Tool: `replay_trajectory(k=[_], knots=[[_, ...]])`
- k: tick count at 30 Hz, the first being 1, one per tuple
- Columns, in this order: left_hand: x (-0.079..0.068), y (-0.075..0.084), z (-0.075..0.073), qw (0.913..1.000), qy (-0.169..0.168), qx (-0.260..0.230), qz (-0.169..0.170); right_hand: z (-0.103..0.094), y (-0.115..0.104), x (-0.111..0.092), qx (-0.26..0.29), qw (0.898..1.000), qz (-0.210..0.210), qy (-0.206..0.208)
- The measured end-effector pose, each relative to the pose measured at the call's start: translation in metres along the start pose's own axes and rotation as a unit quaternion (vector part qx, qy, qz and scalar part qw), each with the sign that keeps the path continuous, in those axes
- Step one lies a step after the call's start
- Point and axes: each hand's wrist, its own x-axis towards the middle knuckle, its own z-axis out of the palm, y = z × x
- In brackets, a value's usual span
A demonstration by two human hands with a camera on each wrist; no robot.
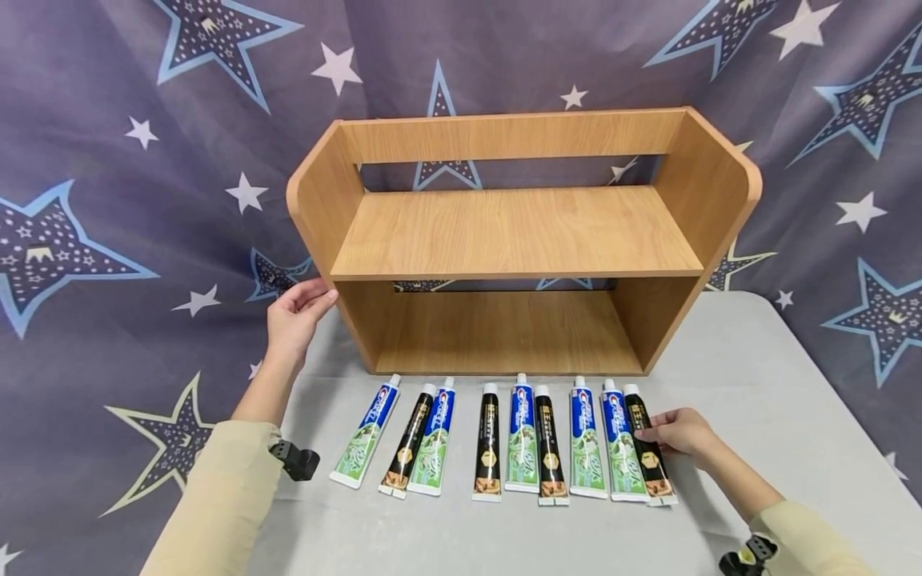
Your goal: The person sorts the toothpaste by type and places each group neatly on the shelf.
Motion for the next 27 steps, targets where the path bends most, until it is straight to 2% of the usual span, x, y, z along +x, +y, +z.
replay_trajectory(k=[10, 19, 27], knots=[[-0.002, -0.003, 0.002, 0.9999, 0.007, -0.003, 0.014, -0.01, 0.007, -0.001, 0.053, 0.998, -0.011, -0.03], [-0.001, -0.003, 0.002, 0.9995, 0.015, -0.013, 0.023, -0.017, 0.012, -0.003, 0.101, 0.994, 0.005, -0.051], [-0.001, -0.004, 0.002, 0.9995, 0.014, -0.015, 0.024, -0.021, 0.012, -0.003, 0.115, 0.992, 0.007, -0.059]])
